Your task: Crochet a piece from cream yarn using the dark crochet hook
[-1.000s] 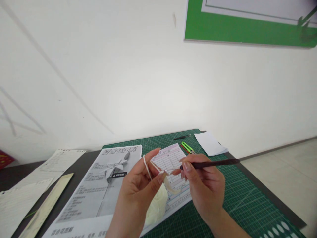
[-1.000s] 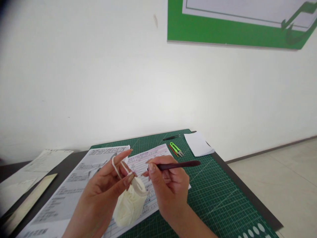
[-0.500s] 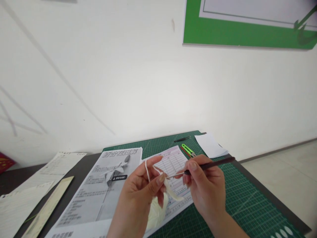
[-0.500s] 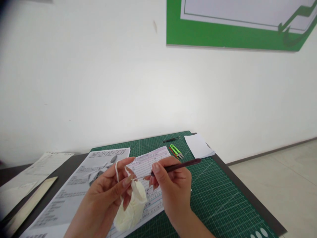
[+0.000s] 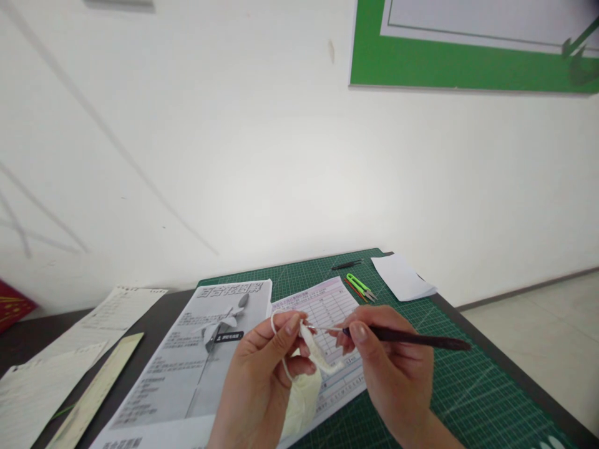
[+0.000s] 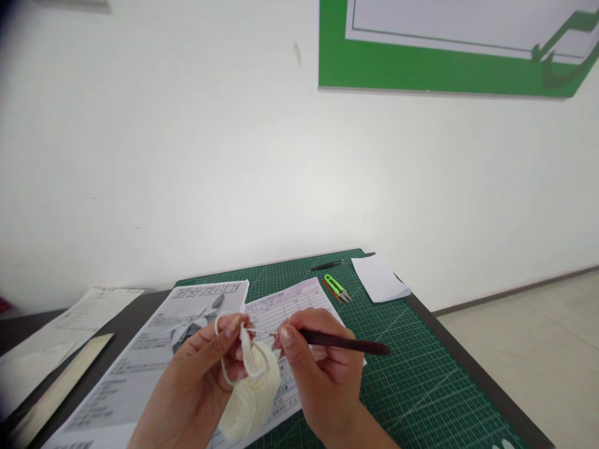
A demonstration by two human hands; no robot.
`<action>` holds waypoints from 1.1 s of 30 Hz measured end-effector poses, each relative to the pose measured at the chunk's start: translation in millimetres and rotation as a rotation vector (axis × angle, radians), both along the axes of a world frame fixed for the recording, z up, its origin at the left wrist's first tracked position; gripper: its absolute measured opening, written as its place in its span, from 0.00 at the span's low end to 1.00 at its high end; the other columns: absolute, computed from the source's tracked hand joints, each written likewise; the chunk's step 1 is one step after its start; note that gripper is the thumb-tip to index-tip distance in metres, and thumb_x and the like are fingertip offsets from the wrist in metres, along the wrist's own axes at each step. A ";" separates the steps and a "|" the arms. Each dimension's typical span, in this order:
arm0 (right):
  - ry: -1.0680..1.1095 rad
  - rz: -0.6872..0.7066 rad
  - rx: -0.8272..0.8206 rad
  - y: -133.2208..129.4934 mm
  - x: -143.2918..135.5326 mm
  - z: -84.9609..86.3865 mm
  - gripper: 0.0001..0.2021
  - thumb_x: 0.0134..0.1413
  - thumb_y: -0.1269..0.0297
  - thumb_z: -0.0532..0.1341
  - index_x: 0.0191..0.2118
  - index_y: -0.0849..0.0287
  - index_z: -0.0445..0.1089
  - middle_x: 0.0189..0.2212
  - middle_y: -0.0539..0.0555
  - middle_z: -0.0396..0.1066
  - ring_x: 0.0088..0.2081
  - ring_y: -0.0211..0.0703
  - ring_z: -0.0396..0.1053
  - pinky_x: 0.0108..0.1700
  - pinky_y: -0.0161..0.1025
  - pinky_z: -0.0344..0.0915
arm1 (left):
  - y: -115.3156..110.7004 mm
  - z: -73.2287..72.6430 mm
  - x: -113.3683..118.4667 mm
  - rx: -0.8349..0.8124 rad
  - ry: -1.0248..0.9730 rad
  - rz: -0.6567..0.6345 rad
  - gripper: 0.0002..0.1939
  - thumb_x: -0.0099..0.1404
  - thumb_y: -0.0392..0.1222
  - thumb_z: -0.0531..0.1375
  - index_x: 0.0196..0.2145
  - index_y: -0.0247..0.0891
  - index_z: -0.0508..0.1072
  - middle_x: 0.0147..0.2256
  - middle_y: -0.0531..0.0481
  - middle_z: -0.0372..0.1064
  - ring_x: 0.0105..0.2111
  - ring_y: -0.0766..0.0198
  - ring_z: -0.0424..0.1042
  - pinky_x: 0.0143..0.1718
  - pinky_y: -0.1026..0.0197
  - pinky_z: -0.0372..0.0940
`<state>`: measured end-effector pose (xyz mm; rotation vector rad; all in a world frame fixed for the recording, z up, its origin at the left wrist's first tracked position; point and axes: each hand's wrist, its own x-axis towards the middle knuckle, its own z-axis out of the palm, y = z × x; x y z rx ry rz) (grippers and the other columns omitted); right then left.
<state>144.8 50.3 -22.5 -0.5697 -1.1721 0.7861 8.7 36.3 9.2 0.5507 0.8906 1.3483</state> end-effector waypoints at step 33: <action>-0.053 0.053 0.078 -6.6 -1.3 -0.5 0.06 0.57 0.72 0.60 0.36 0.54 0.73 0.24 0.50 0.70 0.29 0.42 0.68 0.29 0.39 0.63 | -3.4 3.0 -0.5 -0.052 -0.132 -0.054 0.08 0.48 0.36 0.72 0.26 0.31 0.79 0.22 0.51 0.73 0.22 0.71 0.69 0.24 0.71 0.67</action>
